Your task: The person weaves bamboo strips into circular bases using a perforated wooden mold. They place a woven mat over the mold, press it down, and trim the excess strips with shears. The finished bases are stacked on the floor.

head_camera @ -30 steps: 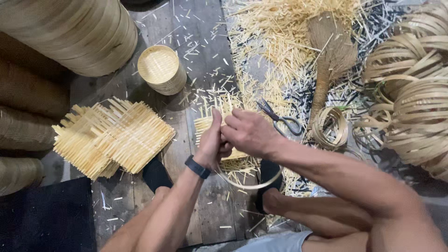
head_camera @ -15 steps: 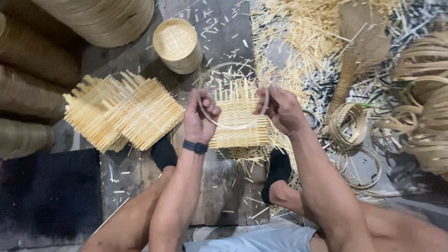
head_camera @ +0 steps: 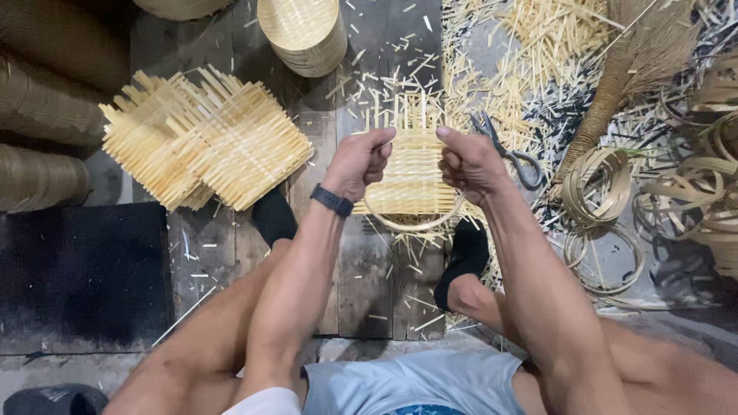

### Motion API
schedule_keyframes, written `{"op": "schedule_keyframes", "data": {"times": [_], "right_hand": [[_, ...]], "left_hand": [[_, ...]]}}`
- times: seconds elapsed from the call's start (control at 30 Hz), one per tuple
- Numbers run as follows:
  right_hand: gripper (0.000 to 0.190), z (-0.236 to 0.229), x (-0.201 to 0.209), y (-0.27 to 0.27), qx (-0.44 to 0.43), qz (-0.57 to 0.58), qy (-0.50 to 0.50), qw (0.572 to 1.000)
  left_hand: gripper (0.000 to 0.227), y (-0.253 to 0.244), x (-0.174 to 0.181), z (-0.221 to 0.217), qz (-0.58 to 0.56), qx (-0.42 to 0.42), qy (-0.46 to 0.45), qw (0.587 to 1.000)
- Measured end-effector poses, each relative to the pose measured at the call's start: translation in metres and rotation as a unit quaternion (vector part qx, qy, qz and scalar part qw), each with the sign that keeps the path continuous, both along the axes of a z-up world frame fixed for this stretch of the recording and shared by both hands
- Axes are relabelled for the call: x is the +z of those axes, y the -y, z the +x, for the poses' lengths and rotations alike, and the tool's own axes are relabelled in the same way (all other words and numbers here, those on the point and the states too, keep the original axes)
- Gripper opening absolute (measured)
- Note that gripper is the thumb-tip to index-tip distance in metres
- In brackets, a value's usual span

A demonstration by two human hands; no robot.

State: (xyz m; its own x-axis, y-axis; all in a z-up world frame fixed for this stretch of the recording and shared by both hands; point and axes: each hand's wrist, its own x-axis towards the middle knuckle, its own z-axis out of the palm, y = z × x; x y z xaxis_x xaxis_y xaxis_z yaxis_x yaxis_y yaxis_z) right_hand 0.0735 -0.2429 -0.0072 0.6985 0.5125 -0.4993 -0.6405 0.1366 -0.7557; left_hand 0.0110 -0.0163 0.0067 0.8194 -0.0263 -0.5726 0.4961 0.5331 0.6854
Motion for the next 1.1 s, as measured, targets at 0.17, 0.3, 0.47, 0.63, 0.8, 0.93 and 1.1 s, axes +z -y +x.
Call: {"op": "schedule_keyframes", "data": {"times": [0.17,0.3,0.47,0.63,0.8,0.93,1.1], "right_hand": [[0.048,-0.002,-0.009,0.000,-0.019,-0.054,0.049,0.997],[0.031,0.006,-0.023,0.015,0.015,-0.165,0.142,0.976],[0.019,0.006,-0.063,0.016,-0.009,-0.312,0.175,0.934],[0.024,-0.001,-0.105,0.001,-0.003,-0.436,0.291,0.852],[0.023,-0.007,-0.125,-0.004,-0.025,-0.460,0.351,0.815],[0.021,-0.002,-0.119,-0.002,-0.025,-0.446,0.283,0.849],[0.018,-0.006,-0.116,0.000,-0.027,-0.449,0.304,0.840]], "left_hand": [[0.033,0.001,-0.019,0.004,0.024,0.059,-0.030,0.997],[0.029,-0.017,-0.045,0.000,-0.022,0.121,-0.030,0.992],[0.011,-0.018,-0.118,-0.007,0.140,0.197,-0.018,0.970],[0.024,-0.022,-0.183,-0.025,0.565,0.078,0.065,0.819],[0.024,-0.023,-0.192,-0.029,0.575,0.021,-0.005,0.818],[0.023,-0.024,-0.177,-0.025,0.562,0.012,-0.069,0.824],[0.018,-0.022,-0.175,-0.022,0.585,-0.024,-0.085,0.806]]}}
